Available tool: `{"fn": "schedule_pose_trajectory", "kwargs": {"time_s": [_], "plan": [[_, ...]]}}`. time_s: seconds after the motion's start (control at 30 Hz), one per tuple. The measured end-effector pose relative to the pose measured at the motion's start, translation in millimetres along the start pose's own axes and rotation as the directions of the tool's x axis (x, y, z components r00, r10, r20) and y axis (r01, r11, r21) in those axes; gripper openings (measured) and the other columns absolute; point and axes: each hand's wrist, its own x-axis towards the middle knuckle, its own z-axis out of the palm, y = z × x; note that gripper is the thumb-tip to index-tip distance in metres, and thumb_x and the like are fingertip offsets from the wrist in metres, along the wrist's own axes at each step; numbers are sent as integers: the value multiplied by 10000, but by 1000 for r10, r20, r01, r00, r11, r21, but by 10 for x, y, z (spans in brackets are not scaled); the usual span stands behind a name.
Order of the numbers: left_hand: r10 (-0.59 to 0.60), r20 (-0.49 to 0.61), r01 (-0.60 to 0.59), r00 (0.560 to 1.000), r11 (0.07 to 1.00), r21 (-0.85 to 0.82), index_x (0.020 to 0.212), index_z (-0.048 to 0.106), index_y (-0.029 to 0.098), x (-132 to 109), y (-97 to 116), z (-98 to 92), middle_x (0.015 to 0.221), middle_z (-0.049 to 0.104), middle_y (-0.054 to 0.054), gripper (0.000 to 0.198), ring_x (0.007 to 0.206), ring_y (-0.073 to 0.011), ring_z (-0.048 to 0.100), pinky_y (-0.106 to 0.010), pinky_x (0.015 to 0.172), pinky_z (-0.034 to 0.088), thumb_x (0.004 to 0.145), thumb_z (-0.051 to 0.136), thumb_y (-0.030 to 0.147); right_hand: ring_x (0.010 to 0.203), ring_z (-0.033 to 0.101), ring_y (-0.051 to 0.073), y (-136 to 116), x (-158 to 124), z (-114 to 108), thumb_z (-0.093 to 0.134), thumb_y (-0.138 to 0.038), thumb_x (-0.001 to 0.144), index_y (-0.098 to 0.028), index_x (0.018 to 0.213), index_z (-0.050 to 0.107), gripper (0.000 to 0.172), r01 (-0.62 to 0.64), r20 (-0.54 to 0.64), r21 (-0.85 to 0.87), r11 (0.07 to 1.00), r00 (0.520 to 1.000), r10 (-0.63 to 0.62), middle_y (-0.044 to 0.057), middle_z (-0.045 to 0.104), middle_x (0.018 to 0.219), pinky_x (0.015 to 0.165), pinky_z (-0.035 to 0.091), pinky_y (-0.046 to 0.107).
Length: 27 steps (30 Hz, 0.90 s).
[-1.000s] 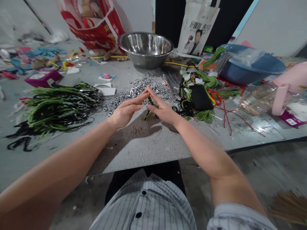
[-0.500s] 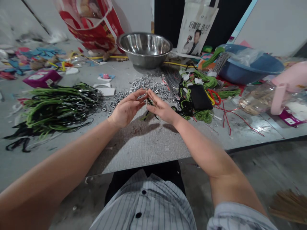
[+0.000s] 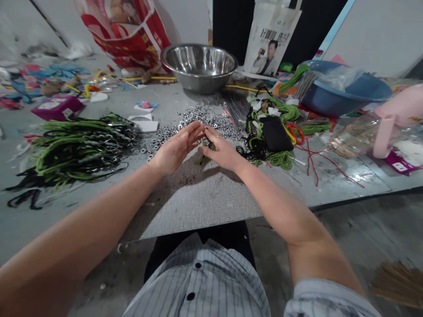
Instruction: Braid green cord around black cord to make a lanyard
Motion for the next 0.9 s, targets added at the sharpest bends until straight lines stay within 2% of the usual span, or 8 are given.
{"fn": "schedule_pose_trajectory", "kwargs": {"time_s": [0.13,0.27,0.37,0.47,0.6,0.7,0.8,0.9], "plan": [[50,-30,-47,998,995,88,1382,388,204,-7,4,11,1500,348,-90,646,1353,-283,348,-456,1091,300,810,438,500,1445,87,222,3,30,-31,428,-667,820,-248,1476,253,798,2,-32,-39,999,999,-3,26,191,1562,1172,115,433],[89,-81,-67,993,968,242,1343,423,180,-5,-21,11,1429,440,-117,601,1296,-275,407,-454,1063,339,803,451,443,1448,37,213,22,44,-87,398,-592,870,-280,1492,177,731,33,-133,-24,999,991,-36,-26,120,1576,1171,93,438],[91,-153,-45,984,958,282,1292,467,165,-8,-26,-2,1378,484,-131,572,1275,-279,428,-471,1058,337,771,514,398,1447,43,230,35,36,-140,395,-540,884,-350,1482,171,667,90,-212,104,991,975,-66,-87,97,1574,1158,116,487],[123,-208,-60,970,957,285,1256,495,163,-18,-22,-11,1368,493,-133,564,1280,-284,428,-475,1085,300,735,581,362,1442,102,243,-16,-7,-166,445,-538,857,-377,1437,305,618,162,-255,287,944,963,-88,-105,197,1551,1155,159,495],[168,-158,-131,973,967,218,1253,498,211,-31,-31,24,1392,474,-94,568,1323,-277,381,-461,1119,258,718,643,339,1402,255,253,-196,-110,-154,493,-558,822,-357,1344,462,560,143,-221,492,859,975,-36,-84,305,1515,1130,254,500],[164,-90,-155,982,983,98,1239,510,222,-40,-31,88,1364,494,-82,557,1315,-266,391,-428,1105,290,708,665,282,1362,337,255,-292,-166,-143,517,-576,795,-331,1256,552,523,118,-180,603,789,984,-9,-59,385,1477,1105,310,490],[86,-25,-88,996,994,-65,1156,551,178,-59,-3,146,1134,621,-87,468,1129,-228,553,-395,1001,397,700,655,200,1336,381,252,-301,-180,-150,529,-573,788,-307,1172,607,474,87,-159,676,732,987,29,-28,455,1432,1081,353,472],[-43,6,44,999,983,-176,1018,581,145,-89,47,176,834,630,-16,324,816,-135,634,-315,839,469,699,636,140,1308,422,244,-280,-172,-170,531,-551,796,-295,1101,638,412,84,-187,721,688,979,77,-16,515,1378,1053,393,456]]}}
